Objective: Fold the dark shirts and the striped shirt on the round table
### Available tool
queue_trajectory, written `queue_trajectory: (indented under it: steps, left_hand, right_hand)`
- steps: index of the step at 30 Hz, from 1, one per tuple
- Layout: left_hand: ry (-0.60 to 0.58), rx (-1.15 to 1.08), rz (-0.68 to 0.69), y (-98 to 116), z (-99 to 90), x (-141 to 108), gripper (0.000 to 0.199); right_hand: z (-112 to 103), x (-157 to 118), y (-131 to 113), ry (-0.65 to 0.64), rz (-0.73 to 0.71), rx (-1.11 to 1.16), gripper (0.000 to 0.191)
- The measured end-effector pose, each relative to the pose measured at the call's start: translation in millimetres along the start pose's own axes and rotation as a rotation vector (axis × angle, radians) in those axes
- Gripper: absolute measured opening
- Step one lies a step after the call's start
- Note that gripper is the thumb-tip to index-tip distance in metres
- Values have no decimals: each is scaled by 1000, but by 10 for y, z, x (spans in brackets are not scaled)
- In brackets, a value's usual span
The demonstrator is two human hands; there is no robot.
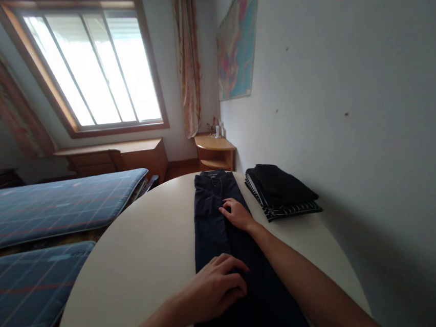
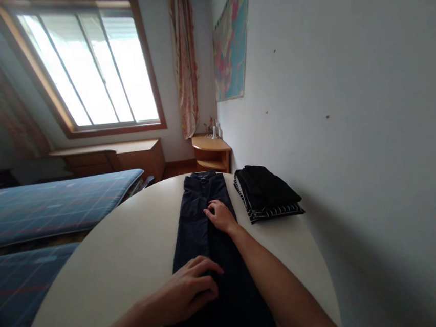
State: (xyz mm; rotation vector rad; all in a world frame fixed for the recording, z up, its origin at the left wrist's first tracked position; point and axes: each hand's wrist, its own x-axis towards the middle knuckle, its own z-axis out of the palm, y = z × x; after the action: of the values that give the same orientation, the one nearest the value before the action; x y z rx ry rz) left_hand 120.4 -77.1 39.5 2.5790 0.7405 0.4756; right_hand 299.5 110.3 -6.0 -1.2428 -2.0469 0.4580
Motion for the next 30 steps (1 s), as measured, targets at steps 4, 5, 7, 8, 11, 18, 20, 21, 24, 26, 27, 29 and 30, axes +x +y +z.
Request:
queue_trajectory:
  steps: [4, 5, 7, 8, 11, 18, 20, 21, 24, 26, 27, 29, 30]
  left_hand:
    - [-46, 7, -34, 0, 88, 7, 22]
    - [-66, 3, -48, 2, 95, 4, 32]
    - [-107, -9, -92, 4, 90, -1, 52]
    - [-126, -9, -118, 3, 84, -2, 59]
    - [-181, -1, -178, -15, 69, -3, 71]
    - [-189, 28, -167, -88, 88, -6, 79]
    - [-192, 52, -168, -124, 79, 1, 80]
    - [-185, 62, -165, -152, 72, 9, 80]
    - [-136, 79, -159, -279, 50, 42, 79]
    - [-97, 94, -177, -370, 37, 65, 77]
    - [-72, 102, -182, -403, 30, 72, 76]
    - [-12, 114, -162, -419, 10, 72, 69]
    - [11, 117, -134, -398, -4, 63, 63]
  right_hand:
    - [-49, -59, -3, -109, -65, -104, 26]
    - [-64, -75, 2, -138, -83, -128, 29]
    - [-102, -119, 16, -204, -111, -174, 36]
    - [-125, -149, 22, -242, -123, -197, 39]
    - [-208, -287, 21, -344, -142, -264, 48]
    - [-307, -642, -176, -423, 73, -448, 68]
    - [-289, -651, -246, -432, 118, -476, 70]
    - [-275, -634, -272, -437, 133, -485, 71]
    - [-219, -525, -299, -437, 162, -482, 70]
    - [-176, -437, -278, -400, 168, -461, 68]
    - [-155, -401, -261, -372, 167, -449, 67]
    - [-125, -357, -222, -314, 156, -420, 64]
    - [-119, -352, -204, -291, 145, -405, 63]
